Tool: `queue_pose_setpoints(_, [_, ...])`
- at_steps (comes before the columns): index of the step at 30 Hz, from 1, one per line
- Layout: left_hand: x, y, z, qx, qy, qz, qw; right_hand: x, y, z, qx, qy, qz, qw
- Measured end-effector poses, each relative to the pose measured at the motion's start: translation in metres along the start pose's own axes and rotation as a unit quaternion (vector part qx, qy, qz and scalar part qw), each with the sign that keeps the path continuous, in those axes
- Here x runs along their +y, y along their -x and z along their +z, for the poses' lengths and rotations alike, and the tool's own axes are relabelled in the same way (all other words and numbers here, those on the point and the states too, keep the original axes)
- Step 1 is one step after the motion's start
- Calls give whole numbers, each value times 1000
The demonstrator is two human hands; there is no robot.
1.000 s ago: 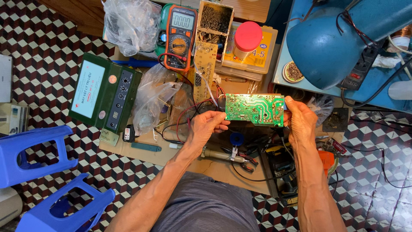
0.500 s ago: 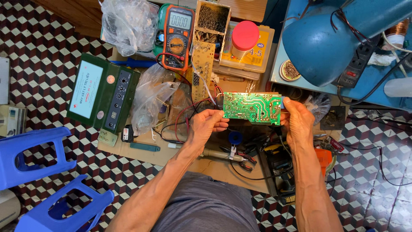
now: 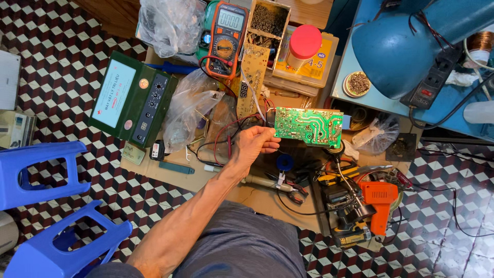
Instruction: The person uses a multimeter to test a circuit board, touching probes to various points on the board. They then plug a power cord into the board and observe the multimeter readings. Finally, they use a magnifying glass to inspect the board closely.
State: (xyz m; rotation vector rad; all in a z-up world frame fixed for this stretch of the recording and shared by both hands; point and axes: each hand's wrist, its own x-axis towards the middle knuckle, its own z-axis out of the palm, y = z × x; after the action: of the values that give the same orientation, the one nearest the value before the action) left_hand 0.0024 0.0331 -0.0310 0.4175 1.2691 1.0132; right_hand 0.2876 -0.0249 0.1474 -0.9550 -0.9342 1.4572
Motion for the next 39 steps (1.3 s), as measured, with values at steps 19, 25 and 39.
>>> queue_pose_setpoints(19, [0,-5,0,0,1,1,1000,-50,37,62,-27,233,-67,970])
queue_pose_setpoints(25, [3,-2,1,2,-3,-3,1000,-53,34,66,-22,257,-72,963])
queue_pose_setpoints(39, [9,5,3,5,-8,-19,1000,-27,-9,49,7,298,-87,951])
